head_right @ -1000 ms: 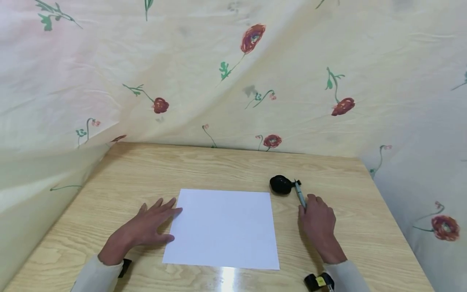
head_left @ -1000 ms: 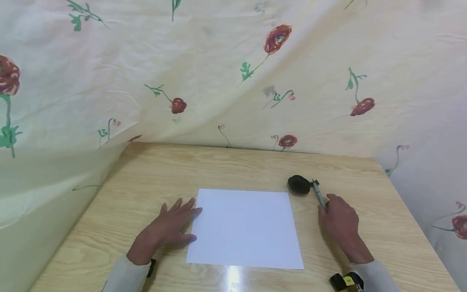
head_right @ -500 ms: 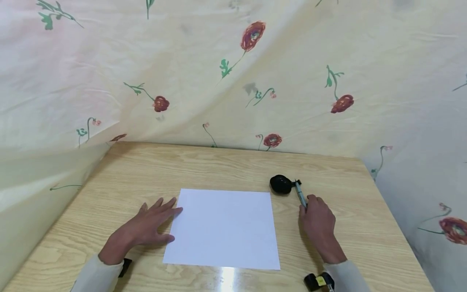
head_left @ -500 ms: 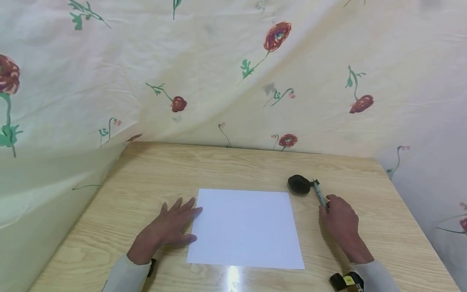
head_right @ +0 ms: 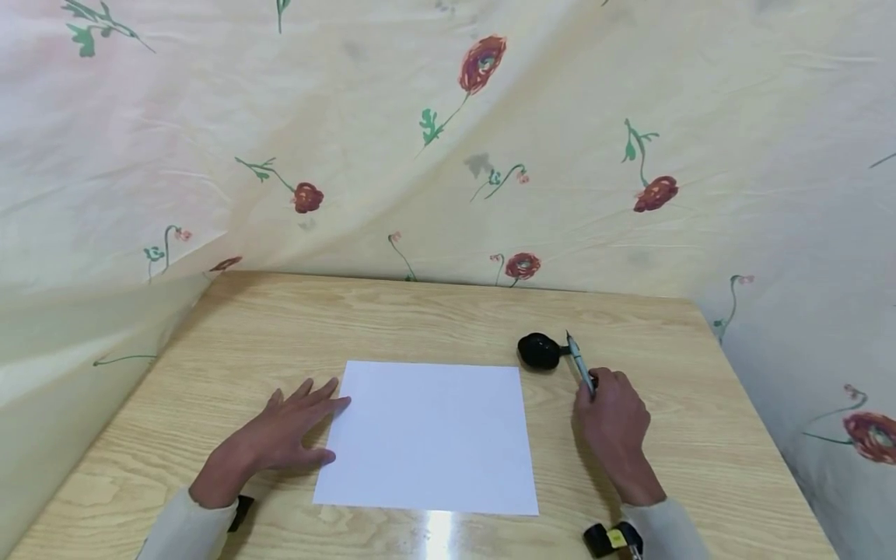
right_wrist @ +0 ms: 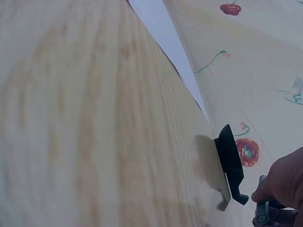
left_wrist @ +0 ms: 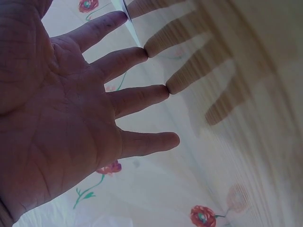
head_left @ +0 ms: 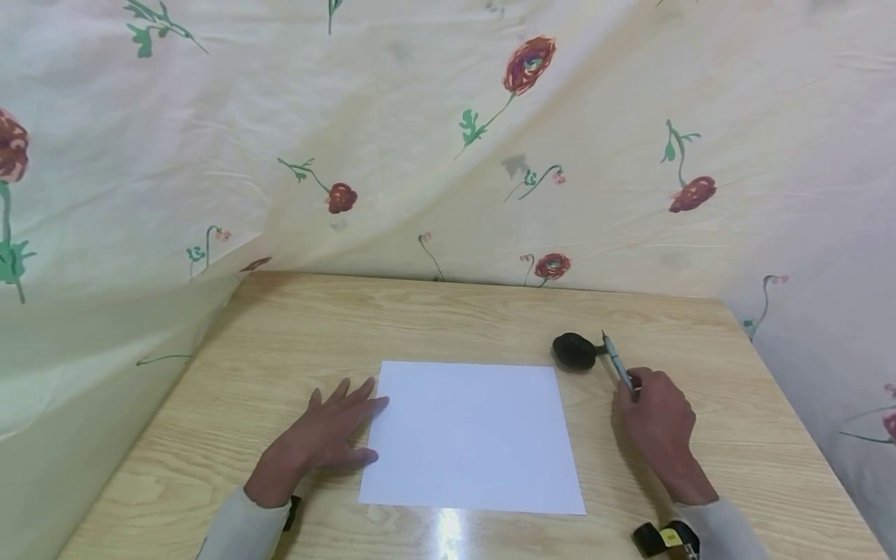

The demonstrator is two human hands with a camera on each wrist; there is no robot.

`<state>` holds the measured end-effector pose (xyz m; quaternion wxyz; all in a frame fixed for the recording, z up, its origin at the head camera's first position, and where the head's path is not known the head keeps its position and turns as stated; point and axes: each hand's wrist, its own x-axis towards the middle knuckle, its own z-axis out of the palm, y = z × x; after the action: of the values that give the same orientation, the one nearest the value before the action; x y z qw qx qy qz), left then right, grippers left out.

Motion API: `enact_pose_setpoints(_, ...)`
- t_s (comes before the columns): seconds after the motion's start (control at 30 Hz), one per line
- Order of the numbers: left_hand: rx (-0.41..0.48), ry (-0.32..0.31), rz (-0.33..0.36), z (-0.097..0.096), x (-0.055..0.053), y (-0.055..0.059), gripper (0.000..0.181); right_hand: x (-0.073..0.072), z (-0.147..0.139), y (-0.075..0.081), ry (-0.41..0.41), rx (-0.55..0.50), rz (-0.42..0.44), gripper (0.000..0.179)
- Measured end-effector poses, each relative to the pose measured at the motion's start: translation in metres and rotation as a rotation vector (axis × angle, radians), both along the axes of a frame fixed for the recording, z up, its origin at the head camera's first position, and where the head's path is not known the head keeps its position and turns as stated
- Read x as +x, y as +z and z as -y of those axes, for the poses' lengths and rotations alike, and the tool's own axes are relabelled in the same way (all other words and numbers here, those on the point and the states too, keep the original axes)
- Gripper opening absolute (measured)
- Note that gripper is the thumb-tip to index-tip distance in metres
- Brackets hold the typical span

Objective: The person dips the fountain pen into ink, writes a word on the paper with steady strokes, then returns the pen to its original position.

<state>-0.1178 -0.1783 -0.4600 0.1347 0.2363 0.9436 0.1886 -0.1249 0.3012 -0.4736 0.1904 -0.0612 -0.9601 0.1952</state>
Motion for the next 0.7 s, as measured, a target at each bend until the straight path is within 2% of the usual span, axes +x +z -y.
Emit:
enact_pose_setpoints(0.2,-0.009,0.0,0.003,-0.0006,-0.0005,-0.0003,0.077,-0.0003,0.0018,0.0005,-0.023,-0.024,-0.044,0.027)
enact_pose_setpoints(0.5,-0.004,-0.006,-0.005,0.0004,0.0016,0.0037,0.076,-0.0008,0.0074,0.003,-0.057,-0.093,-0.202,0.026)
enact_pose_setpoints(0.7,-0.003,0.003,0.001,0.0001,0.002,0.0036,0.077,-0.0015,0.0083,0.0049,-0.087,-0.15,-0.248,0.029)
